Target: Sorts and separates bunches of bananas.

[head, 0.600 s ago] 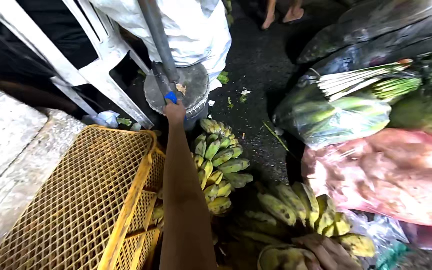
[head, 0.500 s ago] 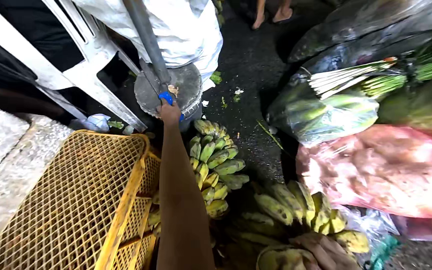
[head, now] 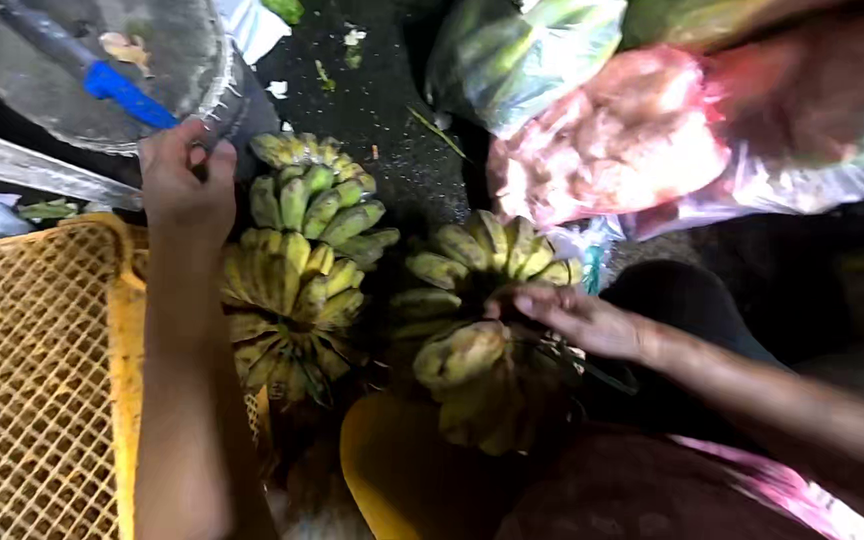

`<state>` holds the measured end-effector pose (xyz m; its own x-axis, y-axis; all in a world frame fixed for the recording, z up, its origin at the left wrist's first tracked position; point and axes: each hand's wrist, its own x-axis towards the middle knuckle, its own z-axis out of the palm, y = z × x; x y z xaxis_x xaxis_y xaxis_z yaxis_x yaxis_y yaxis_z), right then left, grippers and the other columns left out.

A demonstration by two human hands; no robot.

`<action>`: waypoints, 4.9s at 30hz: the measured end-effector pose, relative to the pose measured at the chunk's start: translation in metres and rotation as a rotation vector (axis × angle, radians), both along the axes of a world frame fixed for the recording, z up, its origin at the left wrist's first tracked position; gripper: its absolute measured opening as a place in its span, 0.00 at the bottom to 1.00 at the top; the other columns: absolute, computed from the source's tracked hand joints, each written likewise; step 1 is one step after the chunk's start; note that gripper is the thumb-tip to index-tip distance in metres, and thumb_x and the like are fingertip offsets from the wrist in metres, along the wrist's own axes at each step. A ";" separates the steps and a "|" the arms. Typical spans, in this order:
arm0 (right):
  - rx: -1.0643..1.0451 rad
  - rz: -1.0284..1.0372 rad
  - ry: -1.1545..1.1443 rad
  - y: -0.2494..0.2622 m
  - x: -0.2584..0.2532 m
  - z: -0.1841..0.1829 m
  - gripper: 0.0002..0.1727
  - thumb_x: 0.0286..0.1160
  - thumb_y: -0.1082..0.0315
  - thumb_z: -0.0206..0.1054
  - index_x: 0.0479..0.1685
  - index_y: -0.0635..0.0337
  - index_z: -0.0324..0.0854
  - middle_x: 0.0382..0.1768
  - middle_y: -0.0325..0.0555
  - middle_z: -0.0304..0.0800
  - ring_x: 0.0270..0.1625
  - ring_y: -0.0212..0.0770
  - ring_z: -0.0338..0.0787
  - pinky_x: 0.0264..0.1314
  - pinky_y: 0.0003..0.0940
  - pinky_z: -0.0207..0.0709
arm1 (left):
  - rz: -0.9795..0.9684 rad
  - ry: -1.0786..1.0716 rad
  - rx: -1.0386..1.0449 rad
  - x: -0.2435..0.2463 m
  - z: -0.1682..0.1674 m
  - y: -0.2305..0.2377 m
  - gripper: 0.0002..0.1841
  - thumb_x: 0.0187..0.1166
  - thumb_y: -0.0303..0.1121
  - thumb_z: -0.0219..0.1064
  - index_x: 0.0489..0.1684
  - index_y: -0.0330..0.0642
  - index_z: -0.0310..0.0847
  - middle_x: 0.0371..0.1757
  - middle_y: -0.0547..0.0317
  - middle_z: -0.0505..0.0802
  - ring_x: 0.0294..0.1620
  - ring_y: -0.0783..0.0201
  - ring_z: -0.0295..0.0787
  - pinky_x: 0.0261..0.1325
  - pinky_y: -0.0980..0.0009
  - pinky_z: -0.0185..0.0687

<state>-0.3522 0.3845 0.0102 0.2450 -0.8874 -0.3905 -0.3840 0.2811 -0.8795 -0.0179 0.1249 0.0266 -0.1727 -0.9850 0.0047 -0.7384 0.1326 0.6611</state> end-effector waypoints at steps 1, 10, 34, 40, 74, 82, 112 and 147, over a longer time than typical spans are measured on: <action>0.108 -0.041 -0.015 -0.003 -0.012 0.004 0.21 0.92 0.63 0.48 0.67 0.63 0.82 0.57 0.40 0.92 0.57 0.23 0.88 0.64 0.26 0.82 | -0.101 -0.029 0.013 -0.012 0.016 0.035 0.27 0.91 0.43 0.56 0.82 0.33 0.70 0.80 0.30 0.75 0.75 0.42 0.78 0.76 0.49 0.75; 0.151 0.401 0.177 0.000 -0.045 0.011 0.26 0.77 0.63 0.73 0.75 0.58 0.81 0.65 0.56 0.88 0.69 0.52 0.86 0.75 0.55 0.75 | -0.844 -0.240 0.177 -0.134 0.020 0.226 0.24 0.78 0.48 0.71 0.64 0.38 0.87 0.66 0.45 0.90 0.69 0.47 0.86 0.71 0.47 0.80; -0.180 0.659 0.096 0.036 -0.056 -0.025 0.17 0.78 0.64 0.70 0.57 0.68 0.87 0.60 0.62 0.88 0.69 0.62 0.83 0.74 0.59 0.74 | -0.854 -0.666 0.617 -0.214 0.042 0.252 0.12 0.86 0.34 0.62 0.53 0.36 0.86 0.50 0.42 0.92 0.57 0.42 0.90 0.60 0.42 0.81; -0.061 0.656 -0.006 0.020 -0.064 0.004 0.17 0.74 0.72 0.72 0.61 0.69 0.88 0.65 0.62 0.86 0.72 0.59 0.82 0.77 0.56 0.71 | -0.854 -0.604 0.568 -0.201 0.042 0.254 0.14 0.75 0.30 0.72 0.57 0.37 0.86 0.54 0.43 0.91 0.63 0.42 0.87 0.62 0.42 0.80; 0.109 1.009 -0.036 0.093 -0.028 -0.020 0.17 0.93 0.67 0.53 0.67 0.69 0.80 0.53 0.69 0.89 0.59 0.68 0.89 0.65 0.66 0.77 | -0.860 -0.621 0.574 -0.188 0.051 0.235 0.16 0.84 0.39 0.68 0.66 0.51 0.86 0.57 0.51 0.92 0.60 0.49 0.89 0.64 0.48 0.82; -0.187 0.629 -0.355 0.108 -0.056 -0.010 0.11 0.81 0.76 0.59 0.47 0.67 0.88 0.28 0.52 0.91 0.30 0.42 0.90 0.35 0.39 0.85 | -0.793 -0.374 0.588 -0.159 0.032 0.231 0.19 0.81 0.39 0.72 0.68 0.47 0.86 0.58 0.48 0.91 0.60 0.49 0.89 0.65 0.45 0.82; 0.377 0.854 0.442 0.089 -0.038 0.083 0.20 0.91 0.70 0.51 0.75 0.71 0.69 0.57 0.73 0.86 0.62 0.73 0.87 0.61 0.68 0.79 | -0.924 -0.850 0.717 -0.227 0.056 0.222 0.18 0.79 0.47 0.73 0.50 0.40 0.88 0.48 0.47 0.93 0.55 0.45 0.90 0.59 0.41 0.81; 0.268 0.866 0.405 0.056 -0.073 0.012 0.31 0.93 0.58 0.55 0.91 0.58 0.57 0.61 0.72 0.87 0.66 0.74 0.86 0.70 0.72 0.74 | -0.406 -0.645 -0.081 -0.111 0.239 0.257 0.16 0.66 0.46 0.72 0.26 0.40 0.88 0.25 0.57 0.88 0.25 0.62 0.85 0.27 0.61 0.78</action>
